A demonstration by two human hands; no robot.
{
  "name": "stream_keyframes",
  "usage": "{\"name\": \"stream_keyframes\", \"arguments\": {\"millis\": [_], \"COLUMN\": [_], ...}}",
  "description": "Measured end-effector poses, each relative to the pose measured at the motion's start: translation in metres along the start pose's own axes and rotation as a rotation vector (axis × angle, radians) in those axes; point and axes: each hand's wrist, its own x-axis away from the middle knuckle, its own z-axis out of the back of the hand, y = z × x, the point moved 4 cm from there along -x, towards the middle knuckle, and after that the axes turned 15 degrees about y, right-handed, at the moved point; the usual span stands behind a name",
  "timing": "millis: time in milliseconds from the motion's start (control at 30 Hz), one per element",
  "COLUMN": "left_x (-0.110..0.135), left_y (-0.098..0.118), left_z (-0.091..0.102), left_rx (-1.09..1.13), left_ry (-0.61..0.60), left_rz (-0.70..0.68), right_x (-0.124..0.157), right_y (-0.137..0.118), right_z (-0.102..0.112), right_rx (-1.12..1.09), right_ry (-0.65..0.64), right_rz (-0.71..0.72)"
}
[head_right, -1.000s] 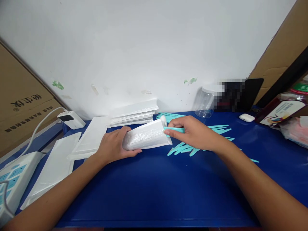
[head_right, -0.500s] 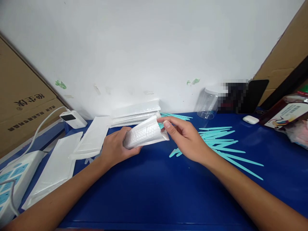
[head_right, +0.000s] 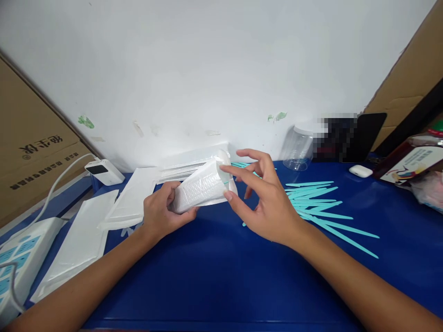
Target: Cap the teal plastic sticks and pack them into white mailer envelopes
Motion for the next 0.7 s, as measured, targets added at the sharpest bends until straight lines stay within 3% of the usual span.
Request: {"name": "stream_keyframes", "arguments": {"millis": [167, 267, 400, 600, 700], "left_x": [-0.001, -0.001, 0.002, 0.006, 0.006], "left_y": [0.001, 0.003, 0.006, 0.008, 0.006], "left_z": [0.003, 0.002, -0.002, -0.011, -0.012], "left_rx": [0.009, 0.026, 0.048, 0.172, 0.219], "left_ry": [0.067, 0.019, -0.075, -0.304, -0.309], "left_rz": [-0.021, -0.003, 0.022, 0.123, 0.184], "right_x": [0.002, 0.005, 0.008, 0.014, 0.021], "right_y": [-0.001, -0.007, -0.028, -0.062, -0.061], "right_z": [0.001, 0.006, 0.018, 0.022, 0.025], "right_rx": [-0.087, -0.143, -0.092, -0.081, -0.051], "right_ry": [-0.098, 0.016, 0.198, -0.006, 0.036], "right_rz": [-0.168, -0.224, -0.107, 0.084, 0.086]}}
